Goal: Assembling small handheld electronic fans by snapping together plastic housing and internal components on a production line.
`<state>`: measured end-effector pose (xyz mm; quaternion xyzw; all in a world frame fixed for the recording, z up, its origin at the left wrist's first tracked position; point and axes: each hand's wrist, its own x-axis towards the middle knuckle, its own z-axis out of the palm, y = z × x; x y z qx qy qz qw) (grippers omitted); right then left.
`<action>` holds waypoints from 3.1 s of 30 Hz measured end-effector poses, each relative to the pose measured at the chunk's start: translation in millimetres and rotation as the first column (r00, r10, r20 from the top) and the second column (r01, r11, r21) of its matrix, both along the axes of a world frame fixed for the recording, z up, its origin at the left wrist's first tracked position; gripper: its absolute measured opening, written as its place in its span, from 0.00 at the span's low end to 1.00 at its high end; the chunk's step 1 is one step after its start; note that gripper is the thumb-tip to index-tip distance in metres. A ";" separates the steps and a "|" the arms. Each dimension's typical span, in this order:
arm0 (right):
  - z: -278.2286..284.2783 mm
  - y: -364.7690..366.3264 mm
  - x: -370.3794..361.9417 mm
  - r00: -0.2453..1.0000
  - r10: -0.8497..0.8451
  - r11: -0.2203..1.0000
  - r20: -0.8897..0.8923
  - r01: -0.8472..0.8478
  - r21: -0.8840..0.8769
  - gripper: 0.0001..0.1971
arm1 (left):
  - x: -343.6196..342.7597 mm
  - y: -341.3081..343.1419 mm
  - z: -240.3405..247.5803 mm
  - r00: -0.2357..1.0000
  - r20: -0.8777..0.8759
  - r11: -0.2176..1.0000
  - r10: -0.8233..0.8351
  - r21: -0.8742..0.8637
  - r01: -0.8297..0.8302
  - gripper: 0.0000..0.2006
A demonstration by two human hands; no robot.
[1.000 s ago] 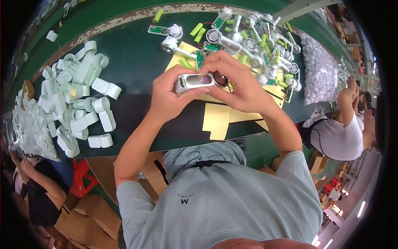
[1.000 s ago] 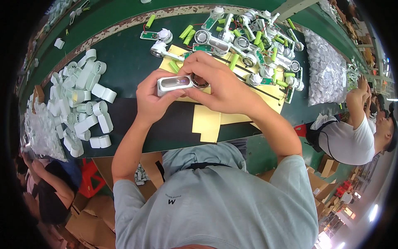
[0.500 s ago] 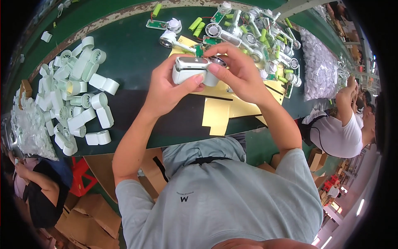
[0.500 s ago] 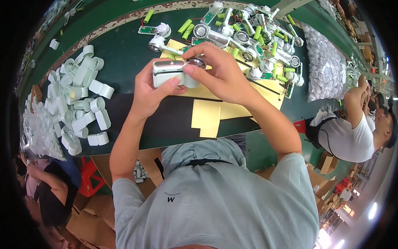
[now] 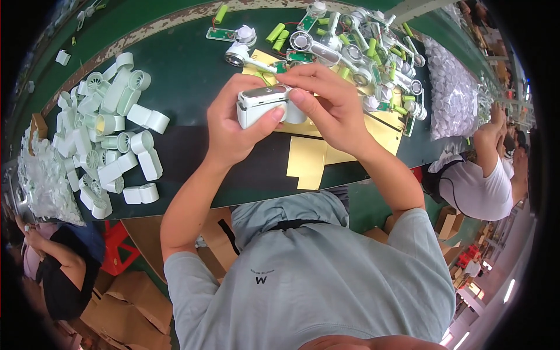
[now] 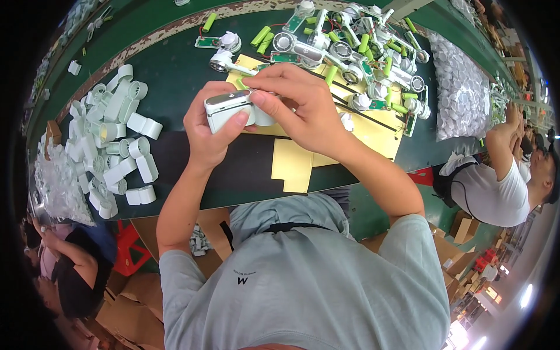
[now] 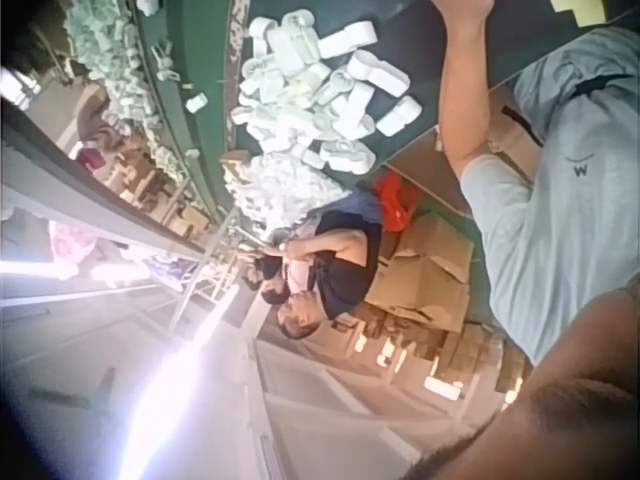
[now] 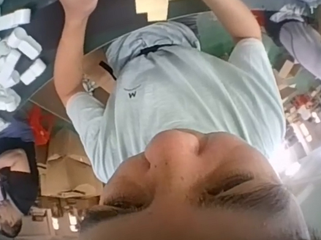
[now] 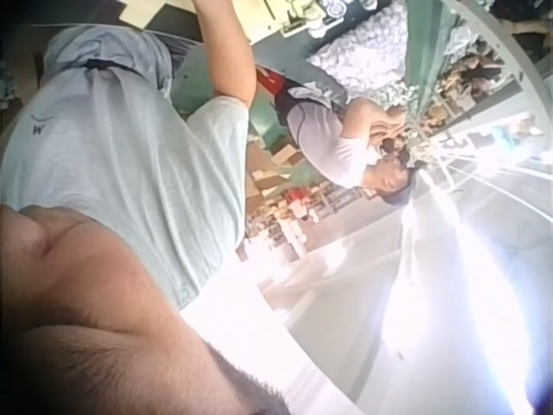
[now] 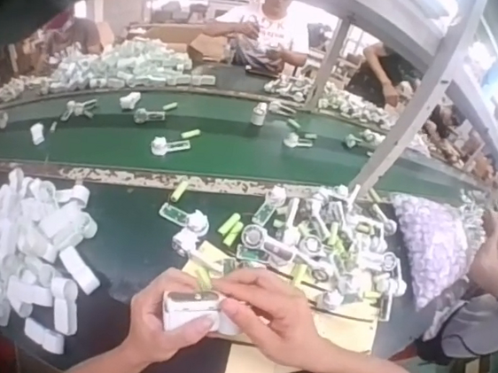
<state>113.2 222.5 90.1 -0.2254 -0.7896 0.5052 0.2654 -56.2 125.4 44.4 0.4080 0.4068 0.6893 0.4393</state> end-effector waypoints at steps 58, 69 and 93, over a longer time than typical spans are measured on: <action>-1.1 -0.4 -9.9 0.957 -0.183 0.897 -0.224 0.256 0.361 0.07 | 10.9 -10.0 5.6 0.951 0.023 0.948 -0.307 -0.080 0.308 0.25; 0.2 -2.5 -7.9 0.945 -0.235 0.905 -0.227 0.298 0.302 0.12 | 15.9 -11.8 -2.4 0.968 -0.077 0.971 -0.238 0.017 0.240 0.28; 2.7 -4.4 -7.4 0.955 -0.244 0.885 -0.170 0.291 0.363 0.14 | -5.6 -1.9 5.3 0.695 -0.719 0.989 0.024 0.116 0.086 0.25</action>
